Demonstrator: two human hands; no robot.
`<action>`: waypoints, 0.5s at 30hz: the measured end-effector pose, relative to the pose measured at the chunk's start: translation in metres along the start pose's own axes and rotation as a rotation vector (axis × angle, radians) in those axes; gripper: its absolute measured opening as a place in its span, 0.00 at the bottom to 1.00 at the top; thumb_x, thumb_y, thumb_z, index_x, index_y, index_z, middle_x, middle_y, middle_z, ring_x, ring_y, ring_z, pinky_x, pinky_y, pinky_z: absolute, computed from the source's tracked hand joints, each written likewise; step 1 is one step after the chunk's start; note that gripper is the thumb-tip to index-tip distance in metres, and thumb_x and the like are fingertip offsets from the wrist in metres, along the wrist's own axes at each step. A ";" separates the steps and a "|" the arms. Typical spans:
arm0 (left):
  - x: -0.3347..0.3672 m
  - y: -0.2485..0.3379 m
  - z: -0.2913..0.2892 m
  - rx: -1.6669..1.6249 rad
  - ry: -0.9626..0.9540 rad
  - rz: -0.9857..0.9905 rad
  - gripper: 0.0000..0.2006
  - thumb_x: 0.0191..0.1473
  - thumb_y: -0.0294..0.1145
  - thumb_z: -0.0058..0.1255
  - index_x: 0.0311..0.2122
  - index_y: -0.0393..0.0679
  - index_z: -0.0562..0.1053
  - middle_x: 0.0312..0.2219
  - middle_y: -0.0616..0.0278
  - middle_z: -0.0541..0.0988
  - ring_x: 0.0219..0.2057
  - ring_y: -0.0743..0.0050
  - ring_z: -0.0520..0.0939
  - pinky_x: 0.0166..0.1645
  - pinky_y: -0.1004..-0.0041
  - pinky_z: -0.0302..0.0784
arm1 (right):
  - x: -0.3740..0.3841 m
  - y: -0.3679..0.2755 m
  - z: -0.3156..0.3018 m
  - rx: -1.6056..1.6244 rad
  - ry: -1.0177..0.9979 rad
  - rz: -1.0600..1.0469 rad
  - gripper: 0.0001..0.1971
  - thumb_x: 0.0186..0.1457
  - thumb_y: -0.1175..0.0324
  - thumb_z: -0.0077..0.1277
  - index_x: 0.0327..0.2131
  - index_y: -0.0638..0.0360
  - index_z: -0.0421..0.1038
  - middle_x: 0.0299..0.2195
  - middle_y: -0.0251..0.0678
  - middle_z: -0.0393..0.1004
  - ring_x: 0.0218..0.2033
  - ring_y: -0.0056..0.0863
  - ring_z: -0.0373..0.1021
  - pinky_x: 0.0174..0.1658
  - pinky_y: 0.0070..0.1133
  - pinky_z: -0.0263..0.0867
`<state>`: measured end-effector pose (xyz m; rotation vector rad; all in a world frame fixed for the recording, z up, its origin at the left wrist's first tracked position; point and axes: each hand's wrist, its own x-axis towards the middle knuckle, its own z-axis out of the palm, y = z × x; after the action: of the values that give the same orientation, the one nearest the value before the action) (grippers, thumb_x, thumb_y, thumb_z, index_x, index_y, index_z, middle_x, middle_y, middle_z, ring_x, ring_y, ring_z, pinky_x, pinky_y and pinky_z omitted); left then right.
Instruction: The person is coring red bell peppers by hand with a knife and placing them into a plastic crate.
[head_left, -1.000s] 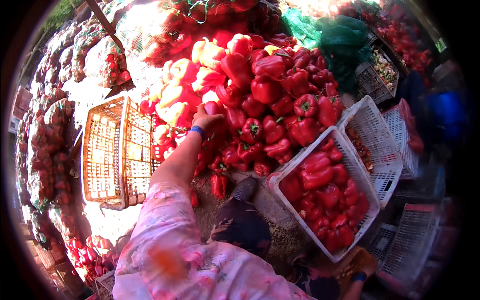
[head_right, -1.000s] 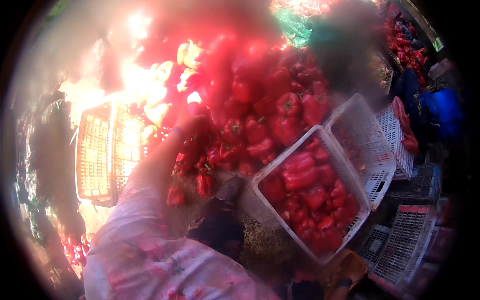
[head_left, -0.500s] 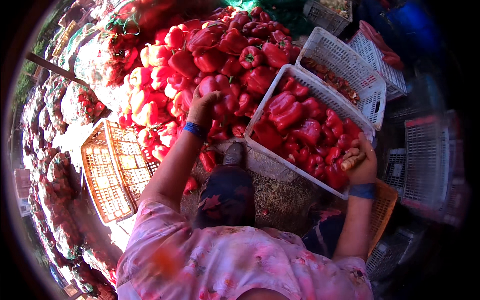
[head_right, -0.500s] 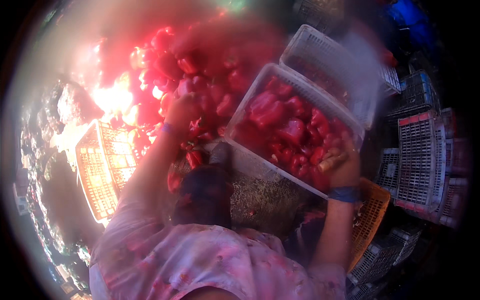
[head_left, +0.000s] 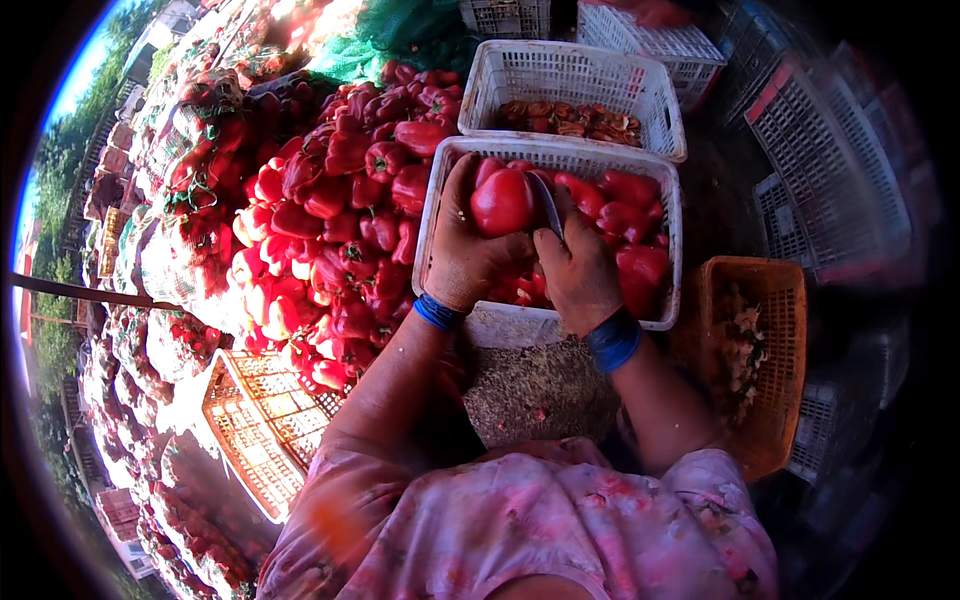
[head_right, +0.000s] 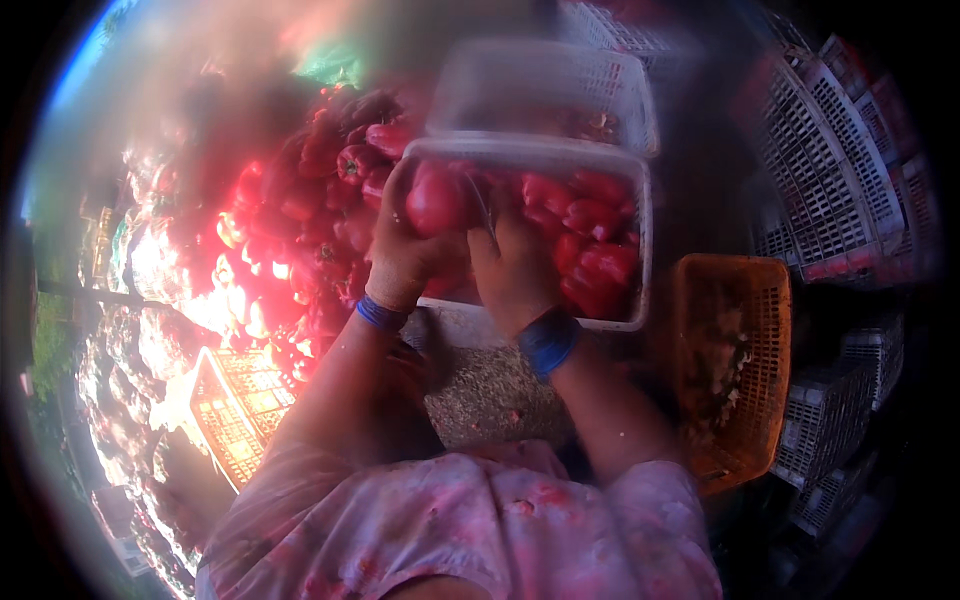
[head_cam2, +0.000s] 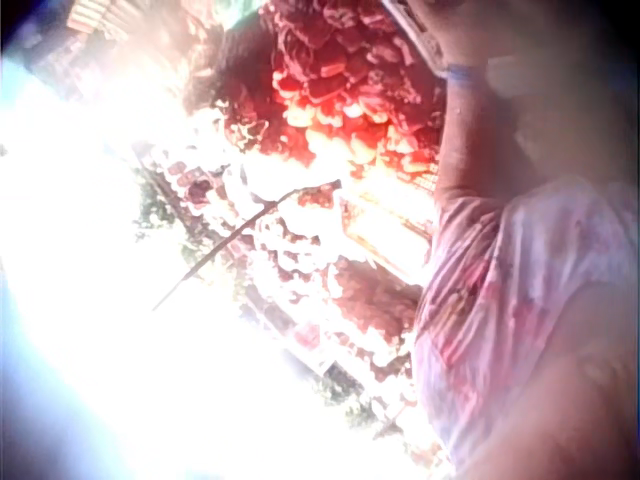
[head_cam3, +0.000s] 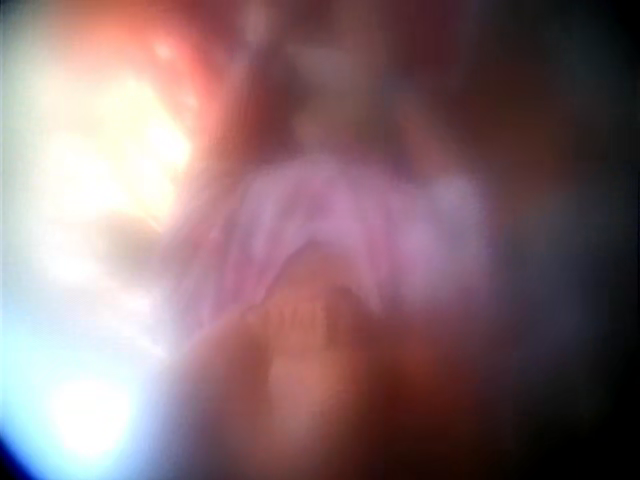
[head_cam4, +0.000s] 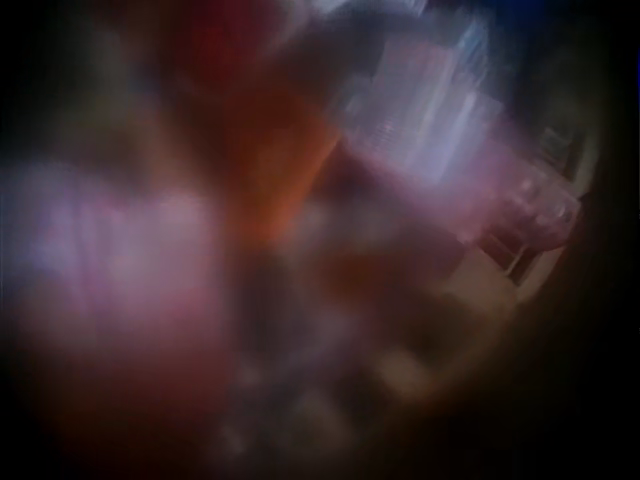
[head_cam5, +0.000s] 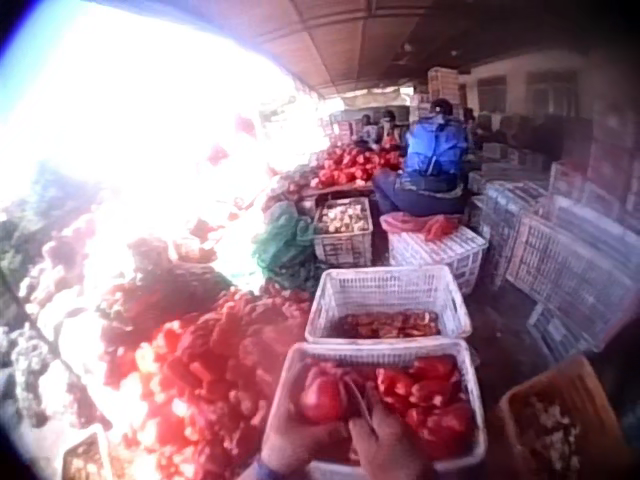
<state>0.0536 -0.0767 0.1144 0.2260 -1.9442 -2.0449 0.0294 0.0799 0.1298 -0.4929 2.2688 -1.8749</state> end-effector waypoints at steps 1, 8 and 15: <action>-0.002 -0.009 0.008 0.076 0.027 0.114 0.54 0.33 0.21 0.74 0.68 0.40 0.55 0.61 0.54 0.67 0.57 0.64 0.72 0.59 0.65 0.76 | 0.001 0.005 -0.005 -0.080 0.028 -0.052 0.25 0.64 0.68 0.45 0.63 0.62 0.61 0.36 0.50 0.77 0.33 0.43 0.76 0.36 0.35 0.72; 0.004 -0.027 0.022 -0.283 0.123 -0.052 0.49 0.36 0.16 0.68 0.66 0.38 0.58 0.54 0.54 0.73 0.50 0.66 0.79 0.53 0.64 0.81 | -0.020 0.054 -0.010 -0.186 -0.080 0.145 0.22 0.62 0.68 0.48 0.59 0.63 0.65 0.27 0.49 0.76 0.27 0.45 0.76 0.30 0.37 0.69; 0.022 -0.031 0.019 -0.854 0.176 -0.414 0.21 0.59 0.34 0.52 0.55 0.36 0.69 0.44 0.53 0.78 0.41 0.58 0.83 0.42 0.61 0.83 | -0.029 0.060 -0.010 -0.537 -0.148 0.044 0.22 0.63 0.63 0.49 0.58 0.57 0.68 0.36 0.56 0.77 0.38 0.57 0.75 0.37 0.45 0.70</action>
<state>0.0229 -0.0647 0.0867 0.6018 -0.8330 -2.7876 0.0440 0.1088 0.0712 -0.6154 2.6371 -1.1445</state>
